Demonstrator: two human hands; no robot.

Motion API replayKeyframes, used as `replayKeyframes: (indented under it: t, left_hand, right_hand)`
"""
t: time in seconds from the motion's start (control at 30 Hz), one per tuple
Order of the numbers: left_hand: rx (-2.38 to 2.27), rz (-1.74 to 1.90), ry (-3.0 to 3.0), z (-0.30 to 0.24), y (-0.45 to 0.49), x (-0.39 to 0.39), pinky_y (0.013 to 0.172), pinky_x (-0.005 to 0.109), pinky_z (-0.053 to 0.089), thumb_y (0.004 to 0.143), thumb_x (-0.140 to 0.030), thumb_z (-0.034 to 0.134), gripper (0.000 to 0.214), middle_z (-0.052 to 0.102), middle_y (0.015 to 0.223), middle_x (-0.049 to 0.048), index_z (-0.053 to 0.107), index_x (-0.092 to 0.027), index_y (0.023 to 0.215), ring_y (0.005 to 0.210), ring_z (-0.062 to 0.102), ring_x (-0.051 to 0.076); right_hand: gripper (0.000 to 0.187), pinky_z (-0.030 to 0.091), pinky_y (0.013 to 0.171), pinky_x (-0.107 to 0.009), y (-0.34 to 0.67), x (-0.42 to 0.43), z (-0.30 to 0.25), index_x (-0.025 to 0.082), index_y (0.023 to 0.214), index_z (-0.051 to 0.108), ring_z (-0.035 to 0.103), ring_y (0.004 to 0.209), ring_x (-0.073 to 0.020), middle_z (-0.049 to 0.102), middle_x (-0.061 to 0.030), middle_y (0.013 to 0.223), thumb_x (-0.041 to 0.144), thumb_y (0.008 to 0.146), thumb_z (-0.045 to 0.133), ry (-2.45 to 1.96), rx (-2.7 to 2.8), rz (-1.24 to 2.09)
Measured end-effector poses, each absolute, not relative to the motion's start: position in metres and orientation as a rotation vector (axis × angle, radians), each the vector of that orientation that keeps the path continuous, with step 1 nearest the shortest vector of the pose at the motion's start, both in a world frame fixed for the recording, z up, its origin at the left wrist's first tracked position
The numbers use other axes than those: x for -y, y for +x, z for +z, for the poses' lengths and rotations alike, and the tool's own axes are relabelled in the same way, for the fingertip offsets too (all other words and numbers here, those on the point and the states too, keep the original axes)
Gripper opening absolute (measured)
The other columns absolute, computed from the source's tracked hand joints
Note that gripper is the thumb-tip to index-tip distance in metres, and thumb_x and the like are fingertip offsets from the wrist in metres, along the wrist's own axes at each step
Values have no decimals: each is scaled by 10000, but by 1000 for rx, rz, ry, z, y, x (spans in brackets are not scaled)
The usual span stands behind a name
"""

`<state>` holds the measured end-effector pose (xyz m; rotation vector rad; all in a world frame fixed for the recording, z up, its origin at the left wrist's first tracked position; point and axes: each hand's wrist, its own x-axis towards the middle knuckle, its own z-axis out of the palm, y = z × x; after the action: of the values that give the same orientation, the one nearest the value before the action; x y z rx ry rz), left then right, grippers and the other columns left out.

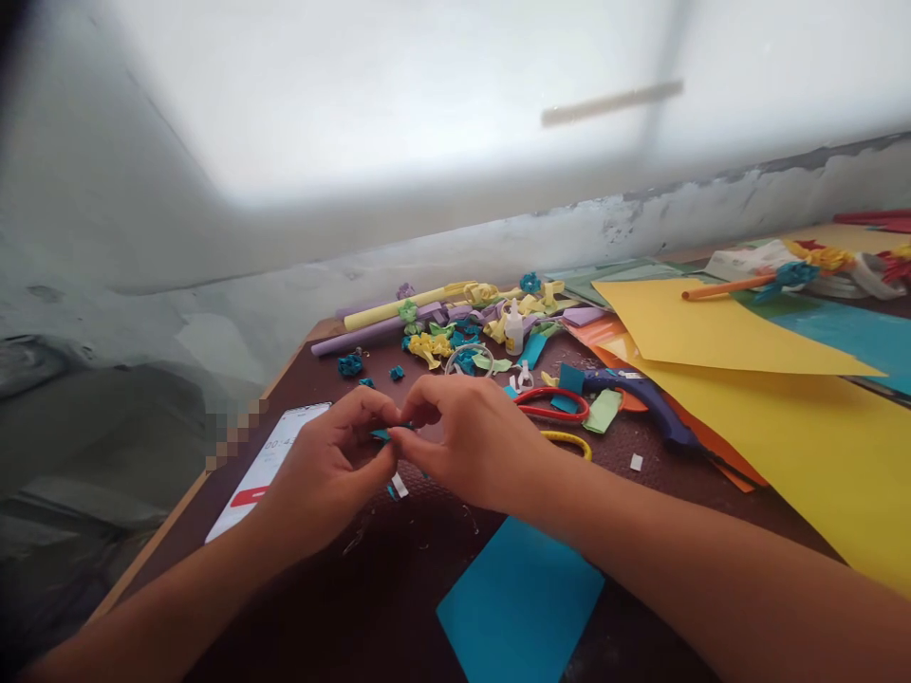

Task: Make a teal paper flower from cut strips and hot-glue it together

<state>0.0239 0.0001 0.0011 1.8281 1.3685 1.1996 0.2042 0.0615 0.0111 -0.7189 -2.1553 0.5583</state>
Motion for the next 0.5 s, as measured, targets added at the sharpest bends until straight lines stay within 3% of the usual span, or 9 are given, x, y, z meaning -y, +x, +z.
replayKeyframes:
  t: [0.27, 0.5]
  left_hand:
    - [-1315, 1108, 1742, -6, 26, -4, 752, 284, 519, 883, -170, 664, 182, 674, 1021, 11, 577, -232, 1031, 923, 663, 179]
    - [-1443, 1093, 1787, -7, 31, -3, 780, 296, 517, 875, -149, 633, 129, 692, 959, -7, 598, -231, 969, 905, 681, 178]
  right_hand:
    - [79, 449, 729, -286, 207, -64, 11, 196, 863, 706, 674, 819, -169, 740, 1, 847, 233, 893, 769, -768, 2246, 448]
    - [29, 465, 764, -335, 201, -50, 15, 193, 916, 693, 693, 872, -225, 742, -34, 886, 198, 892, 708, -997, 2323, 418]
